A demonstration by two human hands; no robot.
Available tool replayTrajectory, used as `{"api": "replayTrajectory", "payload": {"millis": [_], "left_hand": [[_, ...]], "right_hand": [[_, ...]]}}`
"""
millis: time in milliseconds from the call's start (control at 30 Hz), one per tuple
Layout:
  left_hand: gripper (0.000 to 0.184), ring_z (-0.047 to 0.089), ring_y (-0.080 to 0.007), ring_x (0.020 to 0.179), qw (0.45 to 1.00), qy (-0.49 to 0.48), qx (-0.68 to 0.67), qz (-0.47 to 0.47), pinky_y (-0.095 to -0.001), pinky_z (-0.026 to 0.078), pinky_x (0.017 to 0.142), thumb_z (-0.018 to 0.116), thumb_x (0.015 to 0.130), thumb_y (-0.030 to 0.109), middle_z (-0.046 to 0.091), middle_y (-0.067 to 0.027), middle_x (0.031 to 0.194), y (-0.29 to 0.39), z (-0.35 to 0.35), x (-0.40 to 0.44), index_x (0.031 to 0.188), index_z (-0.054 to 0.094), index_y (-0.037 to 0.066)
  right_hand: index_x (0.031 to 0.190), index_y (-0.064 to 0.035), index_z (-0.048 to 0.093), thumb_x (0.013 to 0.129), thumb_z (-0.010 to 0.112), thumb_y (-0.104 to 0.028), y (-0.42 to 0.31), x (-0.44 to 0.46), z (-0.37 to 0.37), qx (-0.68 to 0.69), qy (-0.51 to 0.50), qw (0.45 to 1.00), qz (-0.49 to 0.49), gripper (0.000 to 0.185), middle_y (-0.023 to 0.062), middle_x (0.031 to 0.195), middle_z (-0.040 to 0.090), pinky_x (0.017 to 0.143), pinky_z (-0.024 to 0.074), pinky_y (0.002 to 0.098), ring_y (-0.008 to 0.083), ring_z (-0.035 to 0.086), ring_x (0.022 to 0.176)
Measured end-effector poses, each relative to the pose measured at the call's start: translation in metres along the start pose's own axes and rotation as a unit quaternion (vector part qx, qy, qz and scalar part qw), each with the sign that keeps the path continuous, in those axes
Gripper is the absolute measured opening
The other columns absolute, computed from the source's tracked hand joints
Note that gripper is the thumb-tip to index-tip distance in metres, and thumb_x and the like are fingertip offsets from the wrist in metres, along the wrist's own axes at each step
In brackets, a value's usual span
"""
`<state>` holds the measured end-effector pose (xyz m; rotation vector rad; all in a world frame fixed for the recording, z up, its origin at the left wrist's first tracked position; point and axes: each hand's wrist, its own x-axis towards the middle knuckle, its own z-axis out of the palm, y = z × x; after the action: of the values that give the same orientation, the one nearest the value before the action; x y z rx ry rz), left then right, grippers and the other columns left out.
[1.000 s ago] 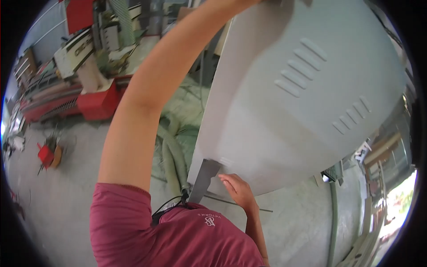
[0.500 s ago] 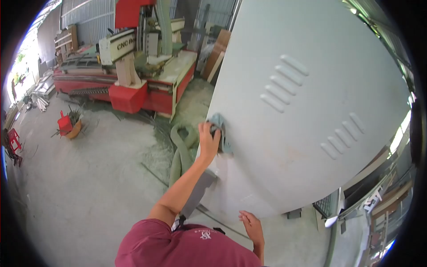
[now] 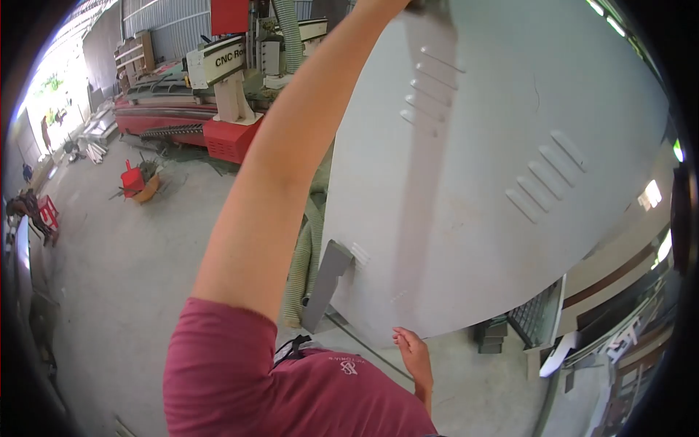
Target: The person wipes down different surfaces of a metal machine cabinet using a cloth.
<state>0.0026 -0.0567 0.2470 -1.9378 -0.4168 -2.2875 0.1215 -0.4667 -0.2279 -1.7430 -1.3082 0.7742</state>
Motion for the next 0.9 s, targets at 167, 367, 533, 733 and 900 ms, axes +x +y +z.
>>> {"api": "replayTrajectory", "payload": {"millis": [167, 367, 533, 733, 900], "left_hand": [[0.037, 0.051, -0.04, 0.099, 0.998, -0.016, 0.015, -0.063, -0.0447, 0.042, 0.086, 0.063, 0.083, 0.013, 0.053, -0.0221, 0.107, -0.009, -0.031, -0.21, 0.115, 0.053, -0.002], [0.03, 0.053, -0.039, 0.094, 1.0, 0.0, 0.017, -0.017, -0.0416, 0.045, 0.081, 0.062, 0.083, 0.005, 0.05, -0.0211, 0.104, -0.017, -0.033, -0.133, 0.11, 0.052, 0.0], [0.032, 0.054, -0.0389, 0.098, 0.998, 0.04, -0.016, -0.044, -0.042, 0.044, 0.085, 0.061, 0.085, 0.021, 0.053, -0.0211, 0.106, 0.03, 0.001, 0.005, 0.11, 0.056, 0.001], [0.015, 0.053, -0.0353, 0.099, 0.964, -0.062, -0.144, 0.214, -0.0446, 0.046, 0.081, 0.056, 0.082, 0.013, 0.056, -0.017, 0.098, 0.176, 0.068, -0.029, 0.095, 0.056, 0.009], [0.009, 0.054, -0.0328, 0.084, 0.922, -0.032, -0.206, 0.326, -0.0433, 0.047, 0.073, 0.054, 0.082, 0.009, 0.05, -0.0139, 0.084, 0.275, 0.101, -0.04, 0.091, 0.055, 0.008]], "right_hand": [[0.114, -0.0044, 0.062, 0.094, 0.051, -0.019, 0.057, -0.026, 0.015, -0.049, 0.058, 0.997, 0.026, 0.027, 0.0137, 0.101, 0.066, 0.077, 0.0498, 0.0306, 0.0213, 0.066, 0.089], [0.128, -0.0045, 0.052, 0.094, 0.049, -0.03, 0.082, -0.034, 0.027, 0.029, 0.088, 0.995, 0.043, 0.043, 0.0128, 0.111, 0.064, 0.088, 0.0469, 0.0331, 0.0223, 0.062, 0.1], [0.115, -0.0039, 0.06, 0.093, 0.048, -0.028, 0.053, -0.012, 0.026, 0.009, 0.115, 0.993, 0.031, 0.035, 0.0154, 0.103, 0.065, 0.081, 0.0485, 0.0349, 0.0269, 0.065, 0.091], [0.113, -0.0052, 0.061, 0.093, 0.05, -0.017, 0.044, 0.014, 0.036, 0.004, 0.118, 0.993, -0.013, 0.026, 0.0136, 0.096, 0.067, 0.076, 0.0509, 0.0322, 0.023, 0.067, 0.087], [0.115, -0.0051, 0.061, 0.095, 0.051, -0.017, 0.045, 0.005, 0.024, -0.053, 0.082, 0.995, -0.032, 0.026, 0.0138, 0.097, 0.068, 0.075, 0.0515, 0.0308, 0.0208, 0.068, 0.087]]}}
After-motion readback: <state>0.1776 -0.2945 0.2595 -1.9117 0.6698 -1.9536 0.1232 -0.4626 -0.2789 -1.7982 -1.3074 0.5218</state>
